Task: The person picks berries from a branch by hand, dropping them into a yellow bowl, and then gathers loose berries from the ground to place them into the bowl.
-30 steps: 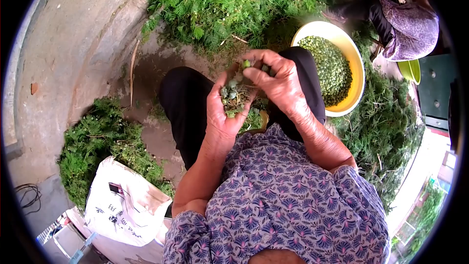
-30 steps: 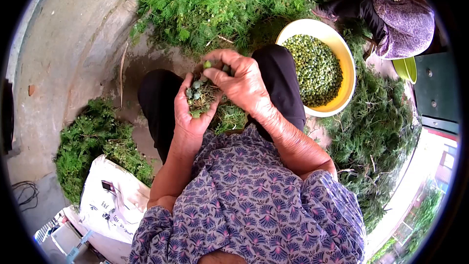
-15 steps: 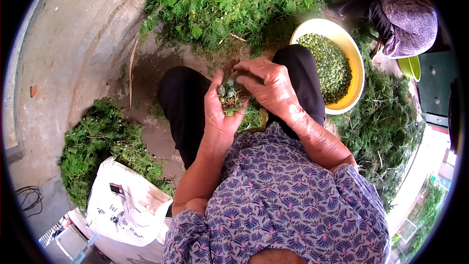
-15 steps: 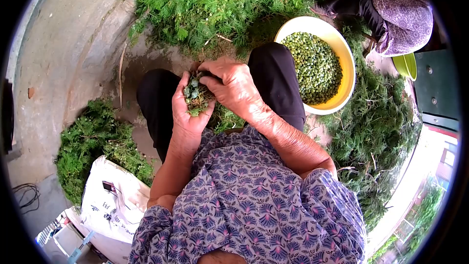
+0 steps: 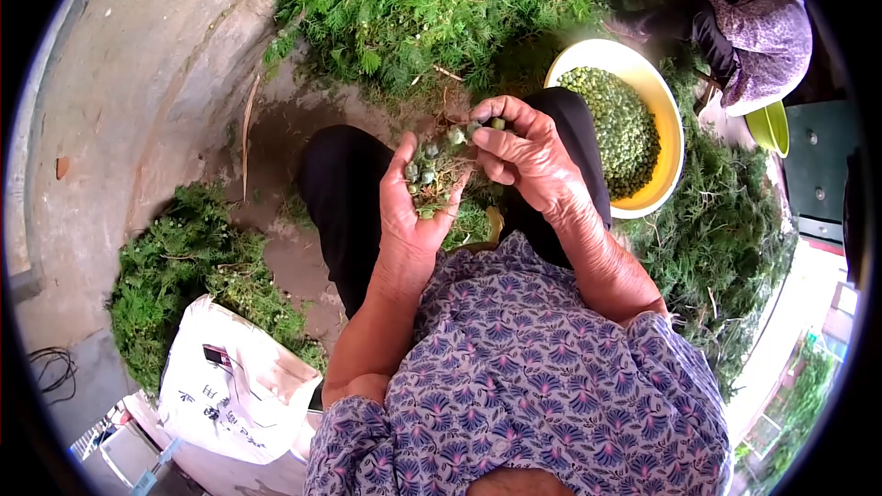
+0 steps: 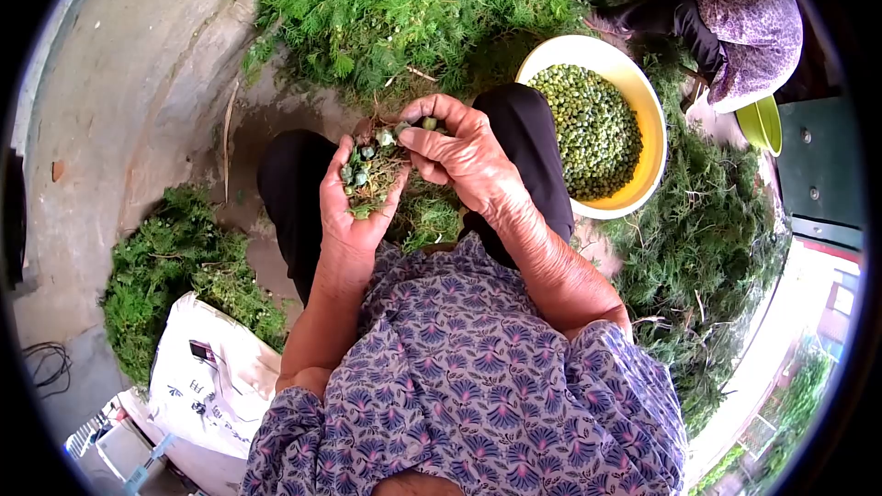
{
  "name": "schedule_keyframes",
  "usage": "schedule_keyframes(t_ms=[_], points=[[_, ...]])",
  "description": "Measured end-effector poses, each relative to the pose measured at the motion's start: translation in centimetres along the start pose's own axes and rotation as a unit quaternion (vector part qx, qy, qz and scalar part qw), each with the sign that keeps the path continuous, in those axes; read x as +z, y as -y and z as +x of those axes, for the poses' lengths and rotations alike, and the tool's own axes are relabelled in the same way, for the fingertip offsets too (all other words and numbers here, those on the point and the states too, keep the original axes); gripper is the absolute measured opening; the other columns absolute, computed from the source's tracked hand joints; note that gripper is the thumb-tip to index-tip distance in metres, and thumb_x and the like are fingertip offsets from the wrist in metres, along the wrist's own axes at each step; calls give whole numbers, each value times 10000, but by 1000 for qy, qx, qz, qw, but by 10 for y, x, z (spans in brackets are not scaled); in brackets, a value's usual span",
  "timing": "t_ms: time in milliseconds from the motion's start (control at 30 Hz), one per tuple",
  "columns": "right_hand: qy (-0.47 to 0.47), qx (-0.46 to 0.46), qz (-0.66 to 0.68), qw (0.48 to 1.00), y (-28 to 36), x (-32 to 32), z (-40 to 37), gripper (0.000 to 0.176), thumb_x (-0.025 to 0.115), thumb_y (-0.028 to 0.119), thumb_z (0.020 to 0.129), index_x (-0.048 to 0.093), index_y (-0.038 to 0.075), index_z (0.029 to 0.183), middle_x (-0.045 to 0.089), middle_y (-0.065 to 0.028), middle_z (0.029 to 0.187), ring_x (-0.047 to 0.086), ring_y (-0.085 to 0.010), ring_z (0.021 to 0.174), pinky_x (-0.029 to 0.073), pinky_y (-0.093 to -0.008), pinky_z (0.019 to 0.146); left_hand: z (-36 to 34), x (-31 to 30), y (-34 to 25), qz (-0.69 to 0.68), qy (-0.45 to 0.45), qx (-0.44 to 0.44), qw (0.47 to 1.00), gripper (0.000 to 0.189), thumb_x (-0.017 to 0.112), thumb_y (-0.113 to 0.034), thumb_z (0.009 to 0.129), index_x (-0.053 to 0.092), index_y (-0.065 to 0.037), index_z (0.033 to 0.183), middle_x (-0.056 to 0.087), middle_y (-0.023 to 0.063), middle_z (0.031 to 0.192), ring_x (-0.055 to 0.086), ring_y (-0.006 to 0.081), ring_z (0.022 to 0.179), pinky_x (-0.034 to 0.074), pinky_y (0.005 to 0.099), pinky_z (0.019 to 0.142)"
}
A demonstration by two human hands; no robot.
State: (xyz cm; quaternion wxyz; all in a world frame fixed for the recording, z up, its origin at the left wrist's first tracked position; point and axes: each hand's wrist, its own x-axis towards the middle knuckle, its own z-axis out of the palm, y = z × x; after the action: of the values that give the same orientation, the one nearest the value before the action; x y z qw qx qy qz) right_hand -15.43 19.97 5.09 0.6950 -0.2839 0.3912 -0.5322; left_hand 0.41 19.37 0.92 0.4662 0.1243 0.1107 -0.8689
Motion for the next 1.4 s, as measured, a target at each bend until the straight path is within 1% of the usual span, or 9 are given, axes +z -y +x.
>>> schedule_keyframes(t_ms=[200,433,500,600,667,800,967,1333,1400], points=[[36,19,86,995,8,-5,-1,219,563,22,871,574,11,1090,588,-11,757,504,-56,579,345,-187,461,0,4,0,-18,-20,44,999,259,454,-230,939,538,-45,1099,599,196,1083,587,341,1019,485,480,906],[-160,-87,-101,978,48,-51,-9,219,545,-9,832,610,20,1040,567,-20,664,444,-61,526,350,-164,487,0,6,1,-48,4,34,998,257,471,-221,932,540,-35,1095,527,226,1186,485,375,1151,353,500,1034],[-257,-167,-300,903,64,-82,-14,292,565,21,817,599,8,1107,620,-76,810,575,-131,692,461,-234,585,0,4,0,-54,24,27,998,276,441,-225,941,551,-26,1097,513,224,1207,459,379,1174,327,488,1055],[-369,-294,-654,591,71,-113,-17,334,606,36,789,600,14,1122,641,-140,964,595,-240,943,478,-325,825,3,5,2,-64,39,17,997,305,408,-234,951,558,-18,1105,496,225,1228,433,383,1197,301,479,1076],[-349,-287,-625,637,67,-105,-19,314,618,38,784,615,18,1097,643,-142,993,611,-219,905,487,-308,798,4,4,5,-59,38,14,997,310,406,-239,951,553,-20,1114,501,225,1221,434,383,1196,303,484,1074],[-154,-129,-365,909,42,-18,-25,177,620,42,821,651,19,994,651,-58,867,580,-80,659,485,-239,580,6,6,9,-29,26,28,999,330,395,-291,957,525,-41,1130,525,206,1192,471,376,1161,361,491,1033],[34,-159,-405,900,-7,19,-19,239,684,39,780,620,-4,1007,632,-76,850,586,-93,717,482,-237,640,2,12,7,14,31,14,999,355,352,-329,968,518,-78,1155,544,176,1172,491,347,1146,389,468,1004],[-61,-22,-285,956,-3,26,-8,94,667,25,778,640,-18,857,647,-80,724,612,-106,653,485,-245,588,1,5,1,29,49,32,998,323,359,-309,968,540,-82,1110,575,161,1133,566,299,1044,517,422,846],[-69,-200,-394,895,-11,23,-3,80,656,27,794,651,-21,857,654,-67,749,599,-87,664,485,-236,598,0,7,1,14,41,21,999,318,368,-303,966,544,-79,1105,577,159,1132,569,298,1042,515,431,855]])
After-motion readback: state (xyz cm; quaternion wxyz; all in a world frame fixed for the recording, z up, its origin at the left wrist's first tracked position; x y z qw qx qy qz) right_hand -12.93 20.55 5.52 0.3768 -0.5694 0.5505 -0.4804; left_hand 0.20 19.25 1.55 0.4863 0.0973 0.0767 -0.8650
